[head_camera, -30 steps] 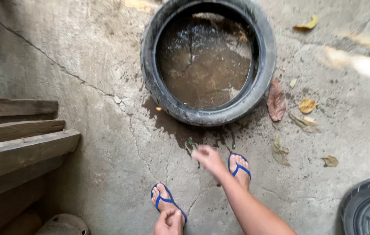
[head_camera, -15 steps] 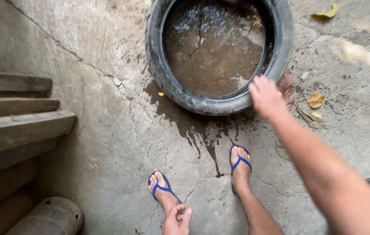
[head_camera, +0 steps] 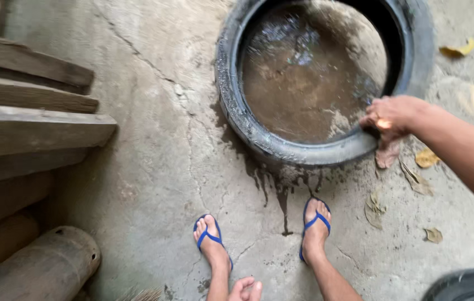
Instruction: The person empties water from a tire, hangs the tire on a wooden beam, then sweeps debris into a dustpan using a broom. The person moves around a cluttered garage area while cleaning.
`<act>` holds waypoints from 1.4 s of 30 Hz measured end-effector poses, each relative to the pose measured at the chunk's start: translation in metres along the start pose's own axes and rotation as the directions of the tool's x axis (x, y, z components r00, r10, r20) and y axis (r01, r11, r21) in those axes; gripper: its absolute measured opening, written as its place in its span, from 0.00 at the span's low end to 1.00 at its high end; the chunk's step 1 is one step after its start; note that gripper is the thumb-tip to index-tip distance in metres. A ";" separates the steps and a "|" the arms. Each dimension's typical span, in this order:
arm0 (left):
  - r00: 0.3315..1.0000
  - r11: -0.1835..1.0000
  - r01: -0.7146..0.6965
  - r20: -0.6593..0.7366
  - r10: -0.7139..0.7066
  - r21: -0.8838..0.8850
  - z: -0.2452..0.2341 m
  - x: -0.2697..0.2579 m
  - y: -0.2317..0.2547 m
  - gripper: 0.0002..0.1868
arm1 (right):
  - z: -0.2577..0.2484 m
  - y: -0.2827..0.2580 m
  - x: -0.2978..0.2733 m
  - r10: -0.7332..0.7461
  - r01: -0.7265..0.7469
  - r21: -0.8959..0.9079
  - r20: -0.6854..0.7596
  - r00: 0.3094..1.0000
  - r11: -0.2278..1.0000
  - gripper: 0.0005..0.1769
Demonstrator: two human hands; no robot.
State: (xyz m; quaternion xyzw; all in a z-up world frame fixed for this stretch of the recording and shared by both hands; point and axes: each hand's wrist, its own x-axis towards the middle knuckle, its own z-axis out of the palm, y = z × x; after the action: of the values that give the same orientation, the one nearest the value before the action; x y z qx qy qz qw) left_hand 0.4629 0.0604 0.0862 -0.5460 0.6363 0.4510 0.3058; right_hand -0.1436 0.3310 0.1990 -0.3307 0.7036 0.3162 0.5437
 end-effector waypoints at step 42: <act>0.986 0.993 -0.006 0.162 0.026 -0.120 0.001 -0.026 -0.008 0.26 | -0.044 -0.211 0.134 0.476 0.452 0.889 -0.429 0.767 0.073 0.39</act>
State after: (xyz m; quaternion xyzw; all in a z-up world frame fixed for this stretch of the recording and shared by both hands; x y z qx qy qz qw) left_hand 0.4763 0.0720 0.1066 -0.5194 0.5855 0.5338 0.3201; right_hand -0.0222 0.1567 0.0592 0.0544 0.8599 -0.3815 0.3347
